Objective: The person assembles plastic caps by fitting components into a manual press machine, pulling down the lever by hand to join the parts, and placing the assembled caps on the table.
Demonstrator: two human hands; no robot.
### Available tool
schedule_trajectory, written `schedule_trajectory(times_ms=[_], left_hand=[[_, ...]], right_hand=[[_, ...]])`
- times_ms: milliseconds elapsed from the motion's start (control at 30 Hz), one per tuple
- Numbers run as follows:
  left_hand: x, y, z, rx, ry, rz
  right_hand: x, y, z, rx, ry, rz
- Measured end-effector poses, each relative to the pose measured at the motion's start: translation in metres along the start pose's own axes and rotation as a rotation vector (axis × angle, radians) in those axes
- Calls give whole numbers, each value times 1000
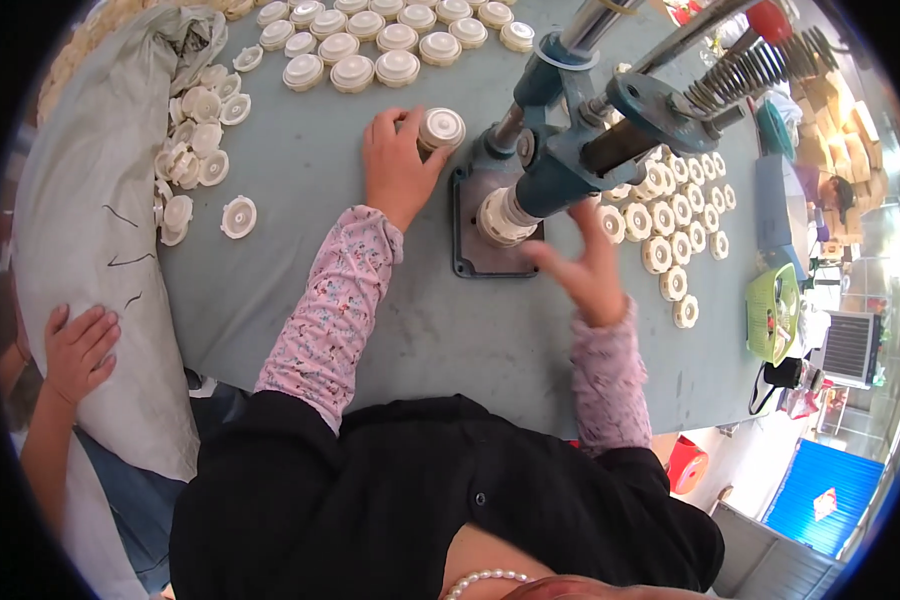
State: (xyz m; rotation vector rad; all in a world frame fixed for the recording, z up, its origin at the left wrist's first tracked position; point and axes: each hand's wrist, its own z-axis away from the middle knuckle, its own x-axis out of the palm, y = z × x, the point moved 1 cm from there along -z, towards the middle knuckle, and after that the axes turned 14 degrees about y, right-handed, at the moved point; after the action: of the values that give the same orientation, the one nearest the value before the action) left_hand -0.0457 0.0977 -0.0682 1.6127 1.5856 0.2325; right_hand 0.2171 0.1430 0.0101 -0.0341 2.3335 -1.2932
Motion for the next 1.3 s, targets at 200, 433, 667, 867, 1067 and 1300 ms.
schedule_trajectory(times_ms=[200,433,667,867,1067,1300], left_hand=[[14,-16,-8,-172,-211,-1],[10,-14,-5,-1,-115,-113],[-65,14,7,-481,-478,678],[-86,58,39,276,-411,565],[-66,63,43,265,-341,638],[-39,66,42,-42,-577,579]], right_hand=[[31,21,5,21,13,8],[-33,44,44,-151,72,387],[-34,29,45,-171,338,427],[5,-2,37,-131,47,40],[28,31,26,160,24,-330],[25,44,25,48,-23,-142]])
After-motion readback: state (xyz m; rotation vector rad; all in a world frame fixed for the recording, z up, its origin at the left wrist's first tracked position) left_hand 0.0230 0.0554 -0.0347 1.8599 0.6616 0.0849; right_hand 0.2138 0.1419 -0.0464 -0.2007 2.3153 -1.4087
